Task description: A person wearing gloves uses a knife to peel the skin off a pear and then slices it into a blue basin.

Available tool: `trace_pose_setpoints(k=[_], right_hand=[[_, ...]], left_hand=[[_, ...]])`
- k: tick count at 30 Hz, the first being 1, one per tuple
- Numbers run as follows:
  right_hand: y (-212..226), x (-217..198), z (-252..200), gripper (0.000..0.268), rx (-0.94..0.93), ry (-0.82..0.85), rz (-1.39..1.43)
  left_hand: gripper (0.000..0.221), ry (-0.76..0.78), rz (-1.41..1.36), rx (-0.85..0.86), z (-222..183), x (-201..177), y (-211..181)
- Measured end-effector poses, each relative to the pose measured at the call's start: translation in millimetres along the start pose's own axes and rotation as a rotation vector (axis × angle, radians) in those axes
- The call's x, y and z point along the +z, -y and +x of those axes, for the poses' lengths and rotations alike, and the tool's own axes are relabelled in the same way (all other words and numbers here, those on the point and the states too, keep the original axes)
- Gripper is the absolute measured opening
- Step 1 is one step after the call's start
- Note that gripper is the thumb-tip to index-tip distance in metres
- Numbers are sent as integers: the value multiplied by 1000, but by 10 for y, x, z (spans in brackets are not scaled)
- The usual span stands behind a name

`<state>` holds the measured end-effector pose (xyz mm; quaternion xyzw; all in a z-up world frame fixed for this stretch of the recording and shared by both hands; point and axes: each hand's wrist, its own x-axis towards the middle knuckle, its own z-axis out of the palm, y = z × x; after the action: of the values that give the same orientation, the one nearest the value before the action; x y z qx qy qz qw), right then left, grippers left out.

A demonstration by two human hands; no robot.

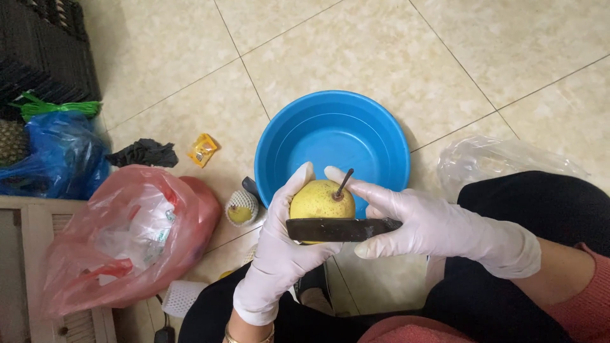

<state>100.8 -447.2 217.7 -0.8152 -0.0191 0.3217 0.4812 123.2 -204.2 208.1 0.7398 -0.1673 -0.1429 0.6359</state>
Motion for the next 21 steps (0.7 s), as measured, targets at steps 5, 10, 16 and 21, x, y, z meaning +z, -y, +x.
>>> trace_pose_setpoints(k=[5,10,16,21], right_hand=[[-45,49,79,104,-247,-44,103],[-187,131,222,94,-124,-127,83],[-120,169,347,78,-355,-102,411],[-118,166,483,64,-269,-135,554]], left_hand=[[102,17,-67,1,31,28,94],[104,-73,21,-63,66,62,110],[102,-120,-116,-113,77,159,105],[96,-161,-37,-41,98,272,152]])
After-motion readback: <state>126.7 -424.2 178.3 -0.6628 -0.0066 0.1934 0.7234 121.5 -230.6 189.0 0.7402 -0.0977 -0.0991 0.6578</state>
